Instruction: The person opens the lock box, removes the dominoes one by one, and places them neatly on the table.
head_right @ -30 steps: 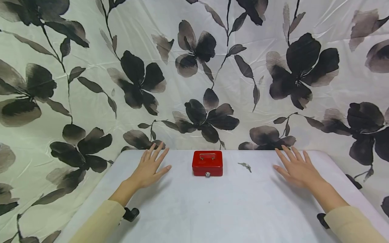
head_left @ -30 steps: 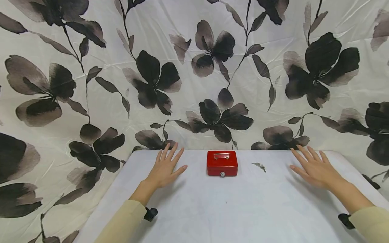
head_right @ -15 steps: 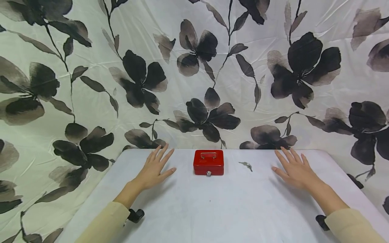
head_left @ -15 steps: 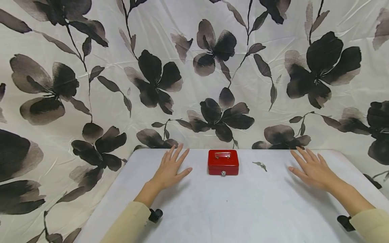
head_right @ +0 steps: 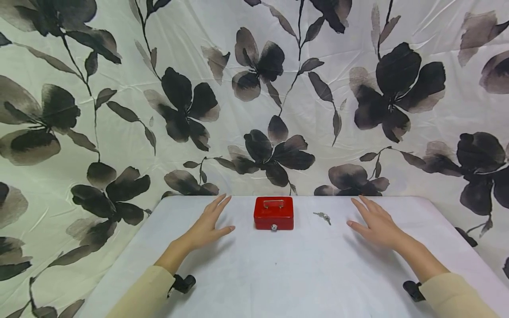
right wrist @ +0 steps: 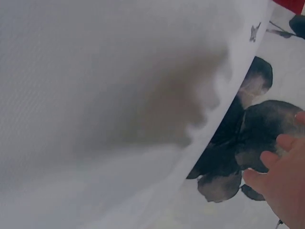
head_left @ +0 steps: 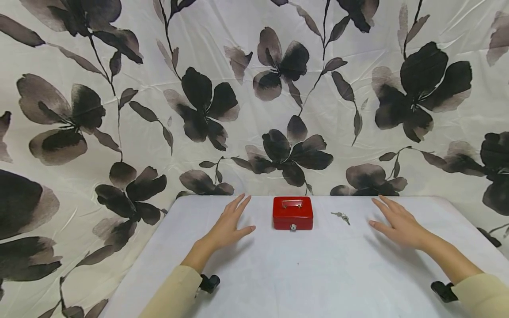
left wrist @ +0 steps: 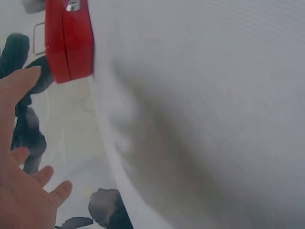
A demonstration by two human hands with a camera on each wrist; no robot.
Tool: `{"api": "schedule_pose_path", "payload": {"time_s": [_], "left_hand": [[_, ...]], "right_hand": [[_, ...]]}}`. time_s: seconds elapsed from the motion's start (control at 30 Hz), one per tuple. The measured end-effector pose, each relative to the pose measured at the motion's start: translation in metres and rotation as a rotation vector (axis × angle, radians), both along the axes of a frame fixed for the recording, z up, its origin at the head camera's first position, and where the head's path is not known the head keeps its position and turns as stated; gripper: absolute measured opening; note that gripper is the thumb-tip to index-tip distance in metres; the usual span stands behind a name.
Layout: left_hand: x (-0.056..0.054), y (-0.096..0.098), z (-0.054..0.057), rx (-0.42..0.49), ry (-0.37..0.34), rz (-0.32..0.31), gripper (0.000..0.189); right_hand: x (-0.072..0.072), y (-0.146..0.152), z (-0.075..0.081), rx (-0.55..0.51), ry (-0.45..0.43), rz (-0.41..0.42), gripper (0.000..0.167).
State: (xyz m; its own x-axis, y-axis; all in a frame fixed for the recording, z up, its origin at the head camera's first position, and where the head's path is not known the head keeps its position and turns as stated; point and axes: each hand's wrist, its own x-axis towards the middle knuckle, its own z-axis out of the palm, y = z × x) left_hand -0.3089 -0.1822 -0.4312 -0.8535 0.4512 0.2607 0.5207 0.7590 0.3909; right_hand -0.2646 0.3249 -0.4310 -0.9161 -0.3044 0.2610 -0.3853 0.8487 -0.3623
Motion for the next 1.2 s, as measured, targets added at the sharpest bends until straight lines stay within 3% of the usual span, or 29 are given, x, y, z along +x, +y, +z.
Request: {"api": "schedule_pose_path", "payload": {"time_s": [0.27,0.63,1.2], "left_hand": [[-0.004,0.009,0.0,0.08,-0.107,0.004,0.101],[-0.005,0.021,-0.001,0.136,-0.144,0.019,0.11],[-0.015,0.031,-0.008,0.205,-0.242,0.023,0.108]], "right_hand": [[-0.005,-0.011,0.002,-0.075,-0.04,0.013,0.074],[-0.007,-0.025,0.003,-0.113,-0.071,0.027,0.075],[-0.021,-0.039,-0.001,-0.142,-0.141,0.012,0.08]]}}
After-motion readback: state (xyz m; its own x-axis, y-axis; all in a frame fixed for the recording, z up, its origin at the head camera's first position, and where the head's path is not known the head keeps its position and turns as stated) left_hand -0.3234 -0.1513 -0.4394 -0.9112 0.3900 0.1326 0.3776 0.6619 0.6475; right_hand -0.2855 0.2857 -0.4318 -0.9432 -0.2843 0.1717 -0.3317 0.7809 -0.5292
